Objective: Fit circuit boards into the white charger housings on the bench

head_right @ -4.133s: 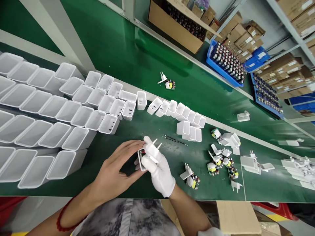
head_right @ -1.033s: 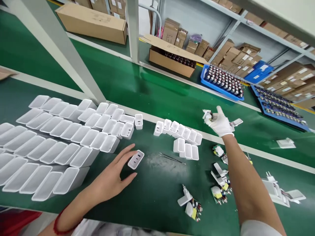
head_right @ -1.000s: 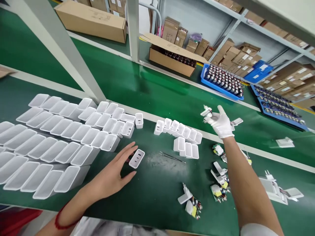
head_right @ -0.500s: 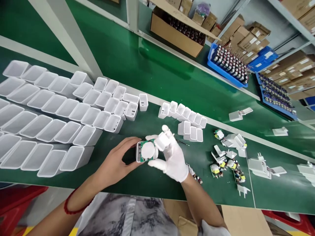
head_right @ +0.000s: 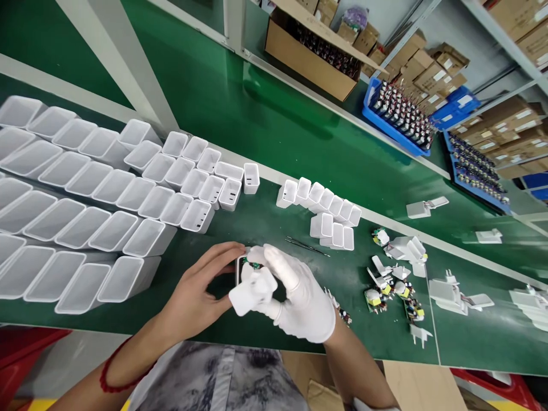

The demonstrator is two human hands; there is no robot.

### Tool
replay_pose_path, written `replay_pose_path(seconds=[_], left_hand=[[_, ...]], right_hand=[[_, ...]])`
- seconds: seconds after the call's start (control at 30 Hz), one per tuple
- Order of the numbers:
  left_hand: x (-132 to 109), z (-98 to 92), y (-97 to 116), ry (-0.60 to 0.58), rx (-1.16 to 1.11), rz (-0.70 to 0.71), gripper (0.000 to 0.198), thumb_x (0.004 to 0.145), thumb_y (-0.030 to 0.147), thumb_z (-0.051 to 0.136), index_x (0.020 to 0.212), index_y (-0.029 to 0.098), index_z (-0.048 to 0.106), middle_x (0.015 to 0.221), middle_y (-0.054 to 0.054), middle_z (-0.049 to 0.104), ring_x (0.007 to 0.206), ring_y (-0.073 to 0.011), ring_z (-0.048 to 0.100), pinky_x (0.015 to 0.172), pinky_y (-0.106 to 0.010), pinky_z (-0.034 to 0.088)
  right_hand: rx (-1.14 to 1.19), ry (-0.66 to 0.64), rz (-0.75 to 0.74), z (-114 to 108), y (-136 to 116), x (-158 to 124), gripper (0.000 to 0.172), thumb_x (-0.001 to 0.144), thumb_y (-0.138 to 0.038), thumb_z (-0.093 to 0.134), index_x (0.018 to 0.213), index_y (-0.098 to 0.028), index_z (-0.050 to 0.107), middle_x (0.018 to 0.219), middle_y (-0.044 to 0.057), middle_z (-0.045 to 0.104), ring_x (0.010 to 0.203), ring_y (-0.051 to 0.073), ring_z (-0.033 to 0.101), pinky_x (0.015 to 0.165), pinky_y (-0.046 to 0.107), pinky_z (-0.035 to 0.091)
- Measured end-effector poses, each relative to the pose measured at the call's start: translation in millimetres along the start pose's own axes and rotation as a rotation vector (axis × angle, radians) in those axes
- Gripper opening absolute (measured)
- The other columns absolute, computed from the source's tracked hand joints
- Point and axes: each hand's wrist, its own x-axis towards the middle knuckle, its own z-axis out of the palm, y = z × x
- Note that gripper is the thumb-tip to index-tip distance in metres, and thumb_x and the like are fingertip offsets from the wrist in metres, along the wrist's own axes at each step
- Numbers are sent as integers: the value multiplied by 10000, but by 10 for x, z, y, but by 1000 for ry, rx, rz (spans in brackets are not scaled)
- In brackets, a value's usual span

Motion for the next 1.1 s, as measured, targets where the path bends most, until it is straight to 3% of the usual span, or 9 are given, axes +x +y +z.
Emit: replay_pose_path(seconds=[0.17,0.4,0.6,0.8,1.1], left_hand=[[4,6,-3,-18,7,-11,529,848,145,643,1323,329,500,1343,-51,539,1187,-225,610,922,-290,599],[40,-6,12,-61,57,11,471,876,195,634,1317,310,513,1342,-58,550,1173,-215,616,914,-270,586],[81,-17,-9,-115,-14,-63,487,854,204,656,1317,290,532,1349,-63,551,1184,-227,600,918,-293,588],[107,-27,-27,-158,-103,-128,509,834,213,674,1318,311,548,1358,-59,543,1158,-229,612,903,-308,597],[97,-19,-30,-142,-132,-137,507,822,213,694,1301,319,565,1333,-48,557,1151,-209,620,893,-276,588]], right_hand=[[-65,25,-126,-62,-83,61,705,954,-288,576,1554,-247,209,1347,140,606,1313,250,536,1071,465,481],[-176,-23,-87,-129,-149,98,624,964,-266,557,1519,-248,271,1298,128,631,1264,238,575,999,426,541],[-151,-10,-18,-150,-167,92,661,931,-269,611,1508,-264,287,1281,125,638,1179,243,630,927,406,571],[-313,58,-127,-111,-161,55,753,886,-205,640,1530,-182,250,1286,179,634,1248,285,584,940,447,565],[-279,48,-81,-102,-166,84,761,883,-236,655,1528,-209,252,1287,153,642,1201,267,622,903,425,588]])
